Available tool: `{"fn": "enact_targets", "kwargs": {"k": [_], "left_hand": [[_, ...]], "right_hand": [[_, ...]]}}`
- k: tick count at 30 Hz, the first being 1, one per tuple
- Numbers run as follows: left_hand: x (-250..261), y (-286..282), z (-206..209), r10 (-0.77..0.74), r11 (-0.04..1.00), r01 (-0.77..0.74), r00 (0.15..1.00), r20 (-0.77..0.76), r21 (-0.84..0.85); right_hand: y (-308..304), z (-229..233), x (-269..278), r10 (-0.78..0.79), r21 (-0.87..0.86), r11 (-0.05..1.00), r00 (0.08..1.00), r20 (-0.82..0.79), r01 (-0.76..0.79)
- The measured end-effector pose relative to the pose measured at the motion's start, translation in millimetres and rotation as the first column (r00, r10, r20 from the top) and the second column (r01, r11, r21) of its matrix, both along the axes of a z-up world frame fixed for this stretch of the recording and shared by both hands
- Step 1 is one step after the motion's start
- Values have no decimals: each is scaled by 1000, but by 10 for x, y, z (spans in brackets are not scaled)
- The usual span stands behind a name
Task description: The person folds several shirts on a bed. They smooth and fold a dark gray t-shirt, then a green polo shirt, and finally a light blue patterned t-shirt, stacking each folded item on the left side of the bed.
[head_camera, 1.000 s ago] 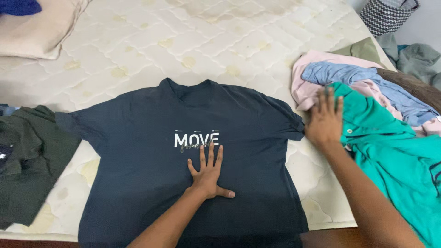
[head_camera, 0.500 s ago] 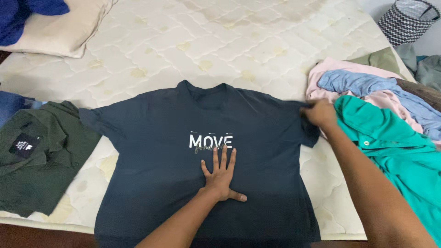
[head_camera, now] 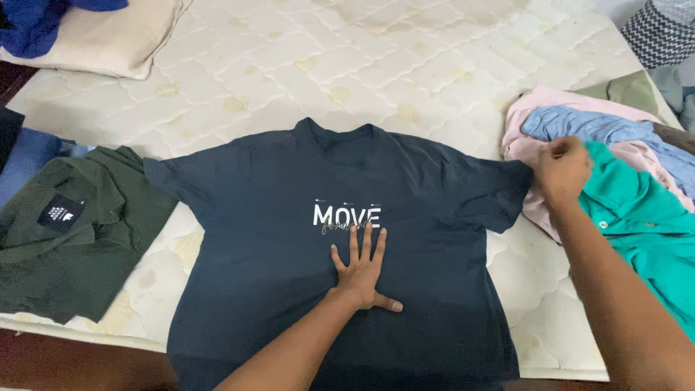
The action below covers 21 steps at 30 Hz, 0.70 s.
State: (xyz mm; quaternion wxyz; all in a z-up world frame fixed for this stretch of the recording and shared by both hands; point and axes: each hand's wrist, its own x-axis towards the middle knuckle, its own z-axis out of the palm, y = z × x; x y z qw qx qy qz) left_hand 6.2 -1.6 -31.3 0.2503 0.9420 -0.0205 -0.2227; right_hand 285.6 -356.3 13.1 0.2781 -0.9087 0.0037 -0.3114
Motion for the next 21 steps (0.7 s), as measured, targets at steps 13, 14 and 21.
{"fn": "enact_targets", "kwargs": {"k": [13, 14, 21], "left_hand": [[12, 24, -79, -58, 996, 57, 998, 26, 63], [-1, 14, -74, -55, 997, 54, 998, 26, 63], [-185, -87, 186, 21, 994, -34, 992, 122, 107]], "right_hand": [[67, -680, -1274, 401, 532, 839, 793, -459, -116], [-2, -756, -1236, 410, 620, 781, 813, -414, -78], [-533, -719, -1460, 475, 884, 455, 811, -342, 106]]}}
